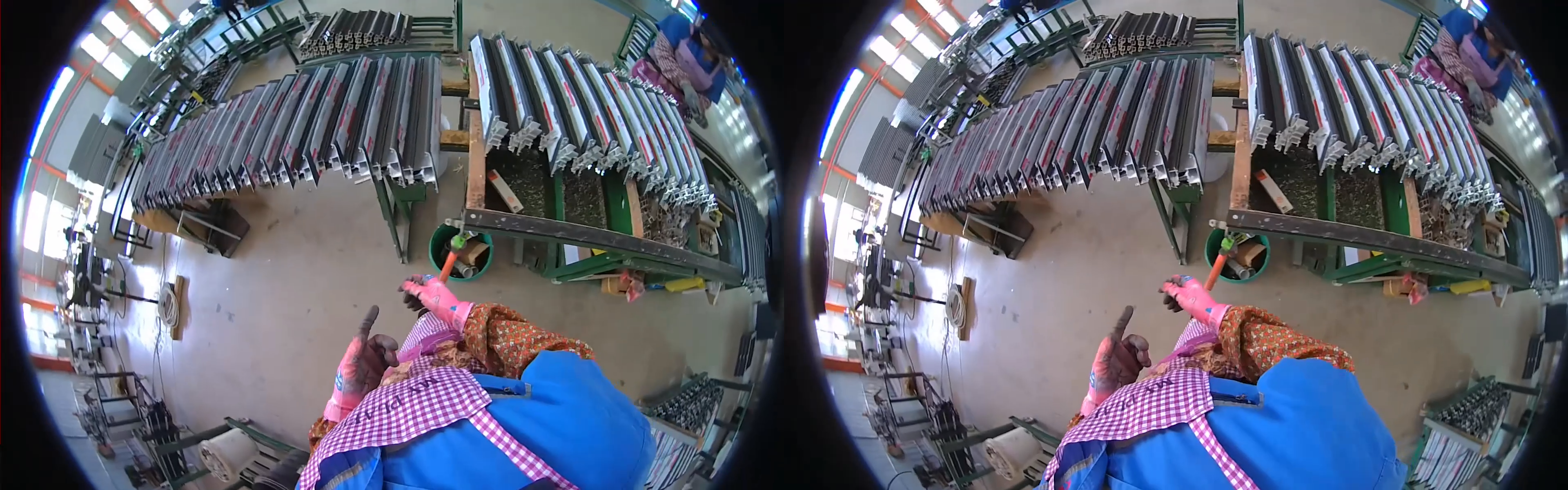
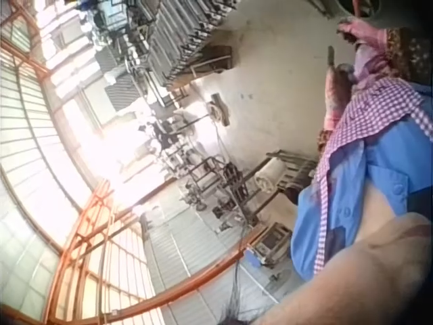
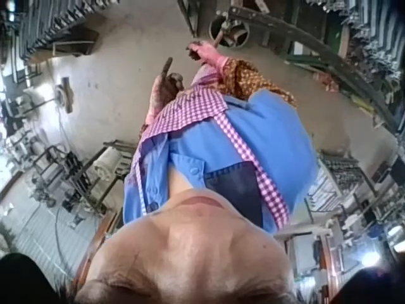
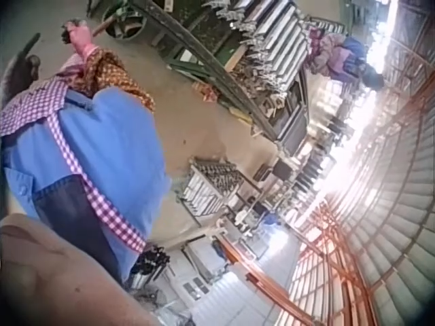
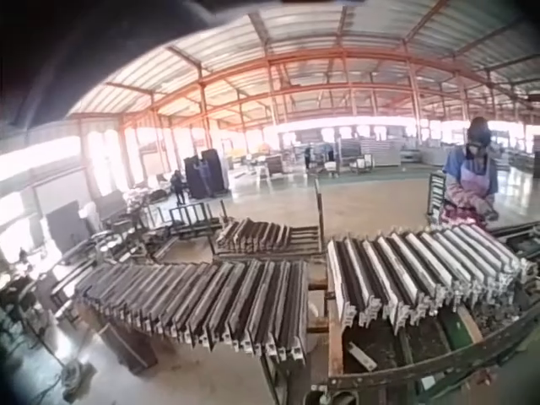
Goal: The person assembles plastic end caps and brackets onto metal extrusions by hand, taking the components from bins and attaching them to the metal pieces.
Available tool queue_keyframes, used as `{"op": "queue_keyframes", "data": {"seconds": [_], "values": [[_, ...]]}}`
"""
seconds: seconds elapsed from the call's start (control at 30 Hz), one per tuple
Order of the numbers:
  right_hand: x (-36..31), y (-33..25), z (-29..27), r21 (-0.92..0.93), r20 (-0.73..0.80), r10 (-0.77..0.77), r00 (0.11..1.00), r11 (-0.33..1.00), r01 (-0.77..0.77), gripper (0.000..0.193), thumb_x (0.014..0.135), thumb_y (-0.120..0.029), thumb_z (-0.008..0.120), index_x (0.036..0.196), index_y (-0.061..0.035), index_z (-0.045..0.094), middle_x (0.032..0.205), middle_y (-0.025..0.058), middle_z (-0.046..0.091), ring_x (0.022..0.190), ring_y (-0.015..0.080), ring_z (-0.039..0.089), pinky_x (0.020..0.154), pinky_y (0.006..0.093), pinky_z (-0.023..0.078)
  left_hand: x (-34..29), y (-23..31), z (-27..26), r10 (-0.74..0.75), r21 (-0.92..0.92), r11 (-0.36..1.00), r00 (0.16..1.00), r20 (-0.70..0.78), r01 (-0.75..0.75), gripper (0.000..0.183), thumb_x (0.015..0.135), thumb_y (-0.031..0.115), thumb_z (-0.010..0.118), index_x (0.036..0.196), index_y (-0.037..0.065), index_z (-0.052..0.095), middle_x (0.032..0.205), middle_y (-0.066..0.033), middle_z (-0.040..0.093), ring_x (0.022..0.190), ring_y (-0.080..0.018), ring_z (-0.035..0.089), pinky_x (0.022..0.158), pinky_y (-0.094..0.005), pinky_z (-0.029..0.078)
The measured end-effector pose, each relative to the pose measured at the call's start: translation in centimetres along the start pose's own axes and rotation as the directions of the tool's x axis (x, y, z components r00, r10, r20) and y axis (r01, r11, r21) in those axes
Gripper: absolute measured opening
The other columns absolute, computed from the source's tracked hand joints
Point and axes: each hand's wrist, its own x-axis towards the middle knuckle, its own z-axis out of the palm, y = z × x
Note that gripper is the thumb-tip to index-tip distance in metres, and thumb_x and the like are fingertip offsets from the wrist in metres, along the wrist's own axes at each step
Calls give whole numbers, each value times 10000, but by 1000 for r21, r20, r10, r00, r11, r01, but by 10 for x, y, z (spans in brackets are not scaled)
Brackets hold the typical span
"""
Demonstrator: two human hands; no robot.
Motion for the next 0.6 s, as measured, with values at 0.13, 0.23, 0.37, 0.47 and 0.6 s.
{"op": "queue_keyframes", "data": {"seconds": [0.13, 0.23, 0.37, 0.47, 0.6], "values": [[99, 30, -16, 338, -237, 198, 951, 935, -110, 241, 859, -286, 562, 914, -54, 591, 762, 91, 641, 635, 208, 623, 592, 333, 522, 10, 28, -50, -42, 4, 999, 996, -84, 42, 773, 856, 494, 503, 1406, 36, 210, 896, -86, 576, 785, -162, 535, 717, -292, 448], [225, 95, -93, 548, -428, 238, 872, 836, 41, 238, 854, -314, 570, 838, -82, 618, 712, 89, 645, 643, 220, 626, 588, 360, 509, 35, 46, -87, -77, -27, 997, 993, -92, 75, 722, 874, 467, 478, 1392, 24, 240, 902, -108, 571, 783, -180, 545, 736, -318, 455], [324, 83, -43, 761, -404, 384, 831, 644, 72, 260, 863, -373, 543, 874, -114, 568, 674, 53, 593, 603, 228, 608, 550, 349, 520, 39, 83, -146, -121, -107, 990, 935, -333, 90, 678, 860, 463, 517, 1353, 43, 321, 944, -95, 581, 811, -190, 552, 775, -330, 445], [397, 161, -222, 685, -706, 133, 695, 375, 624, 340, 893, -375, 500, 826, -61, 608, 628, 65, 585, 530, 199, 577, 466, 327, 481, 106, 114, -137, -298, -100, 953, 945, -131, 287, 638, 874, 437, 506, 1346, 42, 335, 943, -92, 577, 812, -191, 547, 771, -325, 443], [428, 226, -162, 762, -592, 270, 759, 495, 418, 327, 890, -363, 510, 840, -55, 607, 641, 66, 586, 541, 195, 577, 473, 326, 483, 150, 160, -149, -258, -54, 966, 928, -268, 253, 510, 935, 275, 429, 1361, 24, 302, 978, -126, 557, 802, -204, 539, 763, -315, 463]]}}
